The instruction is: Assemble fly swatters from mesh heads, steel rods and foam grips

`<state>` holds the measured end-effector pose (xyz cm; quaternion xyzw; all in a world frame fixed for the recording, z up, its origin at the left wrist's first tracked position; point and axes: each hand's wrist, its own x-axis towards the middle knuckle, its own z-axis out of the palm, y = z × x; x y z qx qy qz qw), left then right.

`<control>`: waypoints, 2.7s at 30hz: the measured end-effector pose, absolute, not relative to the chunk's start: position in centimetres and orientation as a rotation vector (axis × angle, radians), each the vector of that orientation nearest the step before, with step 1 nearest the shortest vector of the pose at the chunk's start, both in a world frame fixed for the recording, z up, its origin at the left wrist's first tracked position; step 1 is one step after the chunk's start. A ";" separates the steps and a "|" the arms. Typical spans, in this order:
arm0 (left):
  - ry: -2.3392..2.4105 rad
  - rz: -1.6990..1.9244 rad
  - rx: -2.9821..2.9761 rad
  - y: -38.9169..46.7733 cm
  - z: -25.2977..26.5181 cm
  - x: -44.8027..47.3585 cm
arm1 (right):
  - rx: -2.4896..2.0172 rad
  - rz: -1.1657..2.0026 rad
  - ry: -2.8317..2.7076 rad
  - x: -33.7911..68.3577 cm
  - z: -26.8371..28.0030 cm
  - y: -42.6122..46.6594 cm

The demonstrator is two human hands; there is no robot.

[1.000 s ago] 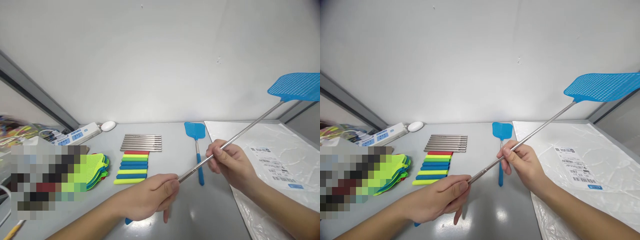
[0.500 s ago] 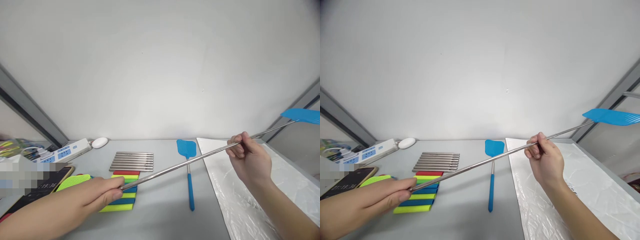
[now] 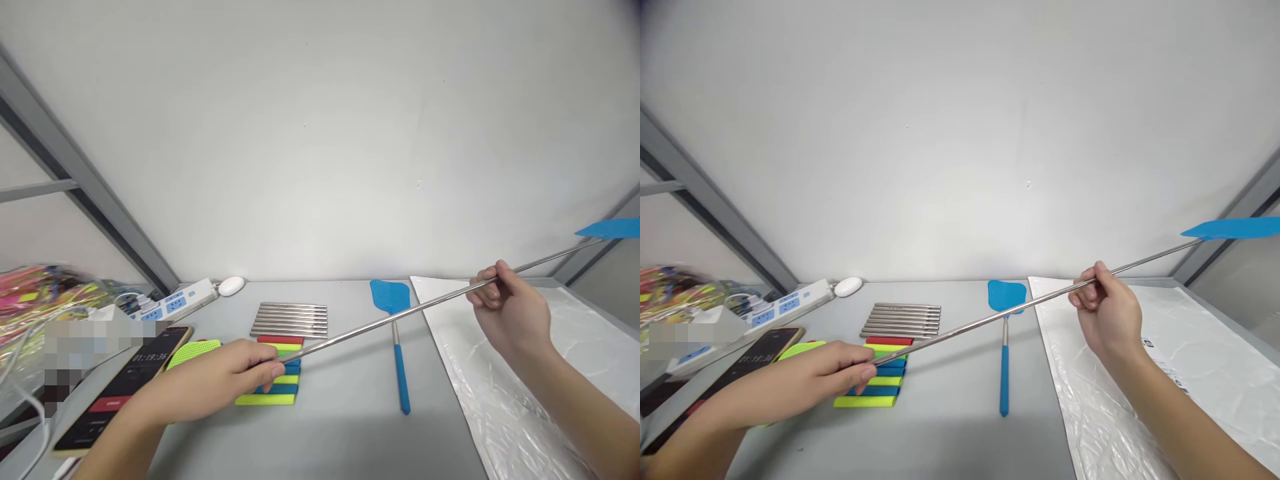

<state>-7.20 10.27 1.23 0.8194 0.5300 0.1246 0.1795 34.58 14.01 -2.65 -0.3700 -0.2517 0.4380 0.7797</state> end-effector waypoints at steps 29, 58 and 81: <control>1.631 1.649 1.575 12.5 -3.0 -5.5 | -0.931 1.342 -0.764 28.9 -6.0 11.2; 1.346 1.359 2.285 8.7 -5.3 -1.0 | -0.988 1.404 -1.041 26.6 -6.8 8.7; 1.575 1.009 2.656 12.2 -3.2 -5.8 | -0.940 1.331 -0.845 30.0 -5.9 12.4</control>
